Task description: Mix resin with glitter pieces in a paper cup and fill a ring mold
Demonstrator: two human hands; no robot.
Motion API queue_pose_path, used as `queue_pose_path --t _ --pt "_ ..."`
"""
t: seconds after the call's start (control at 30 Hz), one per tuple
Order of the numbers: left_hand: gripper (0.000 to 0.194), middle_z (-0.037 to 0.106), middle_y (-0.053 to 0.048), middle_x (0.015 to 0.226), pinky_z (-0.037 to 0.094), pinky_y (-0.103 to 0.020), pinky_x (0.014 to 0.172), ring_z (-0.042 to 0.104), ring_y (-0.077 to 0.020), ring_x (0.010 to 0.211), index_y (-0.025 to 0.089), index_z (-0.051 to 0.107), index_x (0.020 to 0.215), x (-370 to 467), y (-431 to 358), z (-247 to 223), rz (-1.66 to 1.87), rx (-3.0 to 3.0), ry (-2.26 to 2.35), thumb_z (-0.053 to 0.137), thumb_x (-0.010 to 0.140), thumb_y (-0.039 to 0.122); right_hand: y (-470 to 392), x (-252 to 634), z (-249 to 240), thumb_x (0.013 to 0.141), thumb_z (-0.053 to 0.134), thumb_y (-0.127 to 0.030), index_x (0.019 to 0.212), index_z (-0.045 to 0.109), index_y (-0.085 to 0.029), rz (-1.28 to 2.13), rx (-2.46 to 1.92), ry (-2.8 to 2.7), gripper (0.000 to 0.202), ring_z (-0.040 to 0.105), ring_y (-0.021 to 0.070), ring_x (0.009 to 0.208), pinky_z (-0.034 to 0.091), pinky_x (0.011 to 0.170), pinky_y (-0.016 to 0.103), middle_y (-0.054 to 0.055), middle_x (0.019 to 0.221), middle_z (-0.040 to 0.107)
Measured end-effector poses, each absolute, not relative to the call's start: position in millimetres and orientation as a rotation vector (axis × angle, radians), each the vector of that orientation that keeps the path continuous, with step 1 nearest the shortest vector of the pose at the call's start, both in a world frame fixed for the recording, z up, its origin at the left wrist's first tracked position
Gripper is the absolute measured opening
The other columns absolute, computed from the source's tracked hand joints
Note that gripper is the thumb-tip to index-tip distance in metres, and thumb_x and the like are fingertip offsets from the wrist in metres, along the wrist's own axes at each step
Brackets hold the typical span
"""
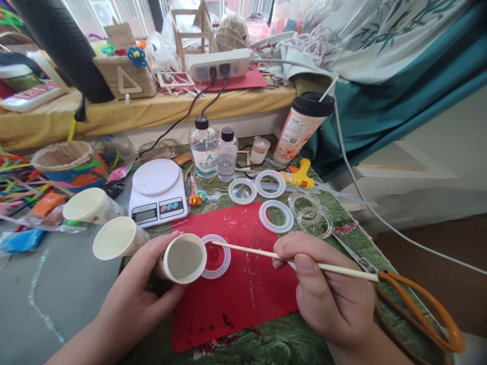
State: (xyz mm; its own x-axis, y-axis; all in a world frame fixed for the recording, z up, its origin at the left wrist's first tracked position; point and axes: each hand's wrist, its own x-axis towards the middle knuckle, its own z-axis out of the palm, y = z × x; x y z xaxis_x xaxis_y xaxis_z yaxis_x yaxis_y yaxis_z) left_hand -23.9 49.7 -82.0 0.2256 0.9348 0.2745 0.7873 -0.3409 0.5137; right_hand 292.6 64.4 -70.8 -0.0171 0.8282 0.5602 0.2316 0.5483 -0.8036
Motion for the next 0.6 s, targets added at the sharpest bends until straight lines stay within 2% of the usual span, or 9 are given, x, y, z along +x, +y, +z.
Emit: queue_pose_path --t 0.2,0.37,0.5,0.6 --pt "0.052 0.079 -0.01 0.138 0.07 -0.046 0.101 0.081 -0.0332 0.12 0.03 0.059 0.147 -25.3 50.4 -83.6 0.784 2.26 1.617 0.07 0.097 0.036 62.9 292.0 -75.2 0.11 0.057 -0.022 0.097 0.076 -0.022 0.503 -0.995 -1.484 0.023 0.066 0.02 0.067 0.053 0.064 0.036 0.005 0.084 0.074" --pt "0.053 0.079 -0.011 0.14 0.07 -0.046 0.102 0.081 -0.0336 0.122 0.029 0.059 0.147 -25.3 50.2 -83.7 0.776 2.249 1.621 0.07 0.096 0.036 62.3 290.9 -74.7 0.11 0.055 -0.022 0.094 0.074 -0.023 0.454 -0.972 -1.435 0.025 0.064 0.0215 0.069 0.049 0.06 0.035 0.004 0.08 0.069" --pt "0.053 0.079 -0.011 0.14 0.07 -0.046 0.101 0.081 -0.0335 0.121 0.03 0.058 0.148 -25.1 50.8 -82.7 0.764 2.264 1.619 0.07 0.096 0.035 60.6 295.2 -73.7 0.109 0.055 -0.024 0.091 0.073 -0.024 0.567 -0.927 -1.385 0.026 0.059 0.0209 0.063 0.05 0.06 0.038 0.003 0.074 0.064" --pt "0.053 0.08 -0.01 0.138 0.071 -0.046 0.099 0.082 -0.0339 0.12 0.03 0.059 0.148 -25.0 51.6 -81.9 0.773 2.274 1.612 0.07 0.096 0.035 59.7 296.0 -73.3 0.109 0.053 -0.024 0.091 0.072 -0.024 0.709 -0.897 -1.397 0.026 0.057 0.0196 0.06 0.05 0.059 0.038 0.003 0.074 0.065"
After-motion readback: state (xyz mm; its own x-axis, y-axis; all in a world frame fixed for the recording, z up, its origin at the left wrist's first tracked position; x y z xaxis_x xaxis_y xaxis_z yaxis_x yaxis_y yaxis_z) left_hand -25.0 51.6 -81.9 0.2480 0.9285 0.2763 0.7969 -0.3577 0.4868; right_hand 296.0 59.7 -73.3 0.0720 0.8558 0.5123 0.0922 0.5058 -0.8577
